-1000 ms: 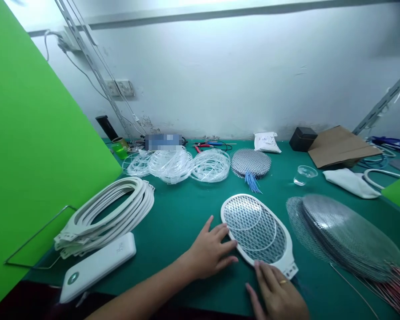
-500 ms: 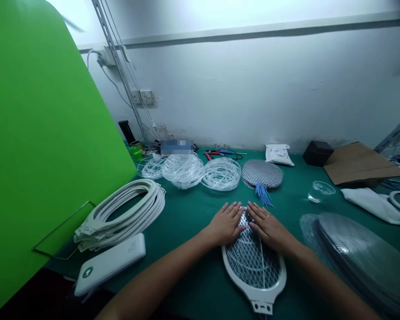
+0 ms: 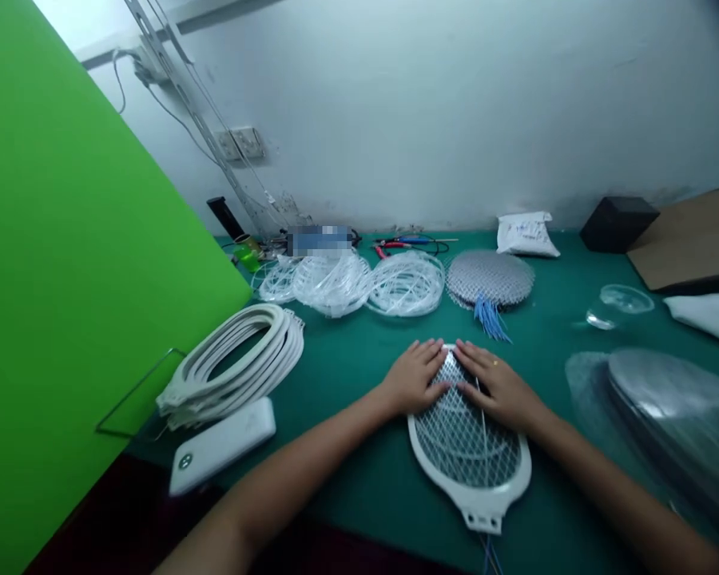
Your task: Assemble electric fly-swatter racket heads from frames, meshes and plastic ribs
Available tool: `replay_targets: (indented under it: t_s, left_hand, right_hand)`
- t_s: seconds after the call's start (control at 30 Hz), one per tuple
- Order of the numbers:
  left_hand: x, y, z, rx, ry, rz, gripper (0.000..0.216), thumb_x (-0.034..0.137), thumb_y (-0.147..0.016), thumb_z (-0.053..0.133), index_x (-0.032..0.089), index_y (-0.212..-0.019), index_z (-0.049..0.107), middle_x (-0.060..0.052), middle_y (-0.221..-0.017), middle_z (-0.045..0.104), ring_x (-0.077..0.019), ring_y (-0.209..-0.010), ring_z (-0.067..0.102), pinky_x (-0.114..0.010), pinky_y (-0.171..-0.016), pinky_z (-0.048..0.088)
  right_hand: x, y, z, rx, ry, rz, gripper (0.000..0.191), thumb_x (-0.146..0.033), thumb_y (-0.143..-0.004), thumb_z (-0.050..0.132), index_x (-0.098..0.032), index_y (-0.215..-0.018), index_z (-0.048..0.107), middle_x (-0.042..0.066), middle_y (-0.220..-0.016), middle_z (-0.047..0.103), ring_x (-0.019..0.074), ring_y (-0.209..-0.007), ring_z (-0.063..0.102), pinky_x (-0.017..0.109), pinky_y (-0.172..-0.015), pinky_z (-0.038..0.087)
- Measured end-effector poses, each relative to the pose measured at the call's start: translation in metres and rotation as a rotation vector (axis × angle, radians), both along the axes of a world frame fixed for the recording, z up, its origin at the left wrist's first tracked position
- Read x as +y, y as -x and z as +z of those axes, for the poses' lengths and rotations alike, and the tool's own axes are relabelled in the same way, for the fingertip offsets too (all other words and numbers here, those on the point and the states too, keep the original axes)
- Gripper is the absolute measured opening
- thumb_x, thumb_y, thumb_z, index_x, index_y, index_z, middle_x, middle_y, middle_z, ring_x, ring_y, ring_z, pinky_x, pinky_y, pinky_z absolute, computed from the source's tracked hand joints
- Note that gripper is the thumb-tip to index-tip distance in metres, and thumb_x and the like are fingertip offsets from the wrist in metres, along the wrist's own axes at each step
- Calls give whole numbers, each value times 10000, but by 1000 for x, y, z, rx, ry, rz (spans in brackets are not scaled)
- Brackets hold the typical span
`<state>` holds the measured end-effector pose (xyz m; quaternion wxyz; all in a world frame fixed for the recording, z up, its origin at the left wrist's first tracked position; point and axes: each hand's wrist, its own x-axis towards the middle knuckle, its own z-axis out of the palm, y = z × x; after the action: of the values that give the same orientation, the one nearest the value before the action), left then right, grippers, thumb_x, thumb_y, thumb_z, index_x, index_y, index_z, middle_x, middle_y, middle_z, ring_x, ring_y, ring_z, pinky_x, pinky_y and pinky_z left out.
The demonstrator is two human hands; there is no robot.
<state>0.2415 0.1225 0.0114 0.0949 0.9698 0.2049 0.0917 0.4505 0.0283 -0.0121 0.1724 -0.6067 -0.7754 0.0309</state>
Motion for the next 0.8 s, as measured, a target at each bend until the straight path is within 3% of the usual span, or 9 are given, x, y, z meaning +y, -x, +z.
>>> replay_targets:
  t_s: [0.1, 0.2, 0.3, 0.37, 0.47, 0.6, 0.7, 0.8]
  left_hand:
    - [-26, 2, 16, -62, -29, 115, 542, 442, -1021, 409, 162, -1485, 391, -135, -1600, 258, -293, -1493, 190, -546, -1200, 153]
    - [-73, 11, 28, -123, -57, 218, 560, 431, -1048, 315, 179, -1546, 264, -126, -1626, 176, -298, -1506, 122, -577, -1194, 142]
    - [-113, 18, 17, -110, -70, 209, 593, 448, -1040, 332, 231, -1572, 187, -86, -1633, 164, -298, -1502, 147, -561, -1192, 189]
    - [-125, 19, 3, -77, -47, 202, 581, 438, -1037, 336, 227, -1566, 221, -100, -1618, 215, -311, -1491, 192, -572, -1185, 202]
    - [-128, 15, -11, -94, 69, 193, 534, 404, -1037, 327, 222, -1539, 310, -116, -1598, 270, -316, -1482, 222, -602, -1187, 149]
    - [-124, 11, -14, -177, 148, 202, 532, 385, -1025, 350, 193, -1521, 348, -120, -1585, 302, -308, -1476, 241, -594, -1198, 120]
    - [-114, 19, -14, -266, 193, 247, 529, 326, -1028, 334, 171, -1533, 308, -117, -1545, 386, -266, -1438, 343, -511, -1181, 287]
    - [-98, 38, -10, -380, 232, 322, 507, 285, -1059, 216, 158, -1551, 227, -146, -1516, 427, -222, -1376, 450, -403, -1058, 478]
  right_hand:
    - [-20, 13, 14, -70, -54, -212, 581, -453, -1003, 362, -119, -1473, 440, 159, -1583, 306, 298, -1459, 269, 492, -1176, 235]
    - [-58, 43, 24, -41, -65, -490, 609, -458, -1020, 266, -103, -1502, 381, 190, -1595, 262, 324, -1477, 209, 528, -1143, 282]
    - [-90, 78, 16, -20, -39, -614, 614, -436, -1018, 239, -94, -1517, 344, 223, -1582, 270, 369, -1470, 203, 594, -1109, 298]
    - [-100, 94, 5, -24, -28, -650, 598, -386, -1012, 236, -73, -1506, 362, 240, -1560, 307, 391, -1462, 215, 618, -1103, 286]
    - [-101, 105, -8, -32, -30, -678, 579, -352, -1000, 259, -70, -1480, 418, 236, -1539, 352, 400, -1455, 229, 612, -1107, 283]
    - [-102, 106, -12, -30, -91, -666, 571, -363, -999, 258, -86, -1453, 468, 233, -1524, 382, 405, -1443, 260, 639, -1069, 323]
    - [-103, 104, -7, -38, -59, -678, 577, -381, -1007, 251, -86, -1445, 482, 222, -1513, 406, 401, -1436, 281, 639, -1065, 332]
    - [-101, 102, 10, -26, 47, -701, 623, -487, -1009, 257, -122, -1483, 432, 197, -1551, 349, 396, -1442, 266, 664, -1085, 289]
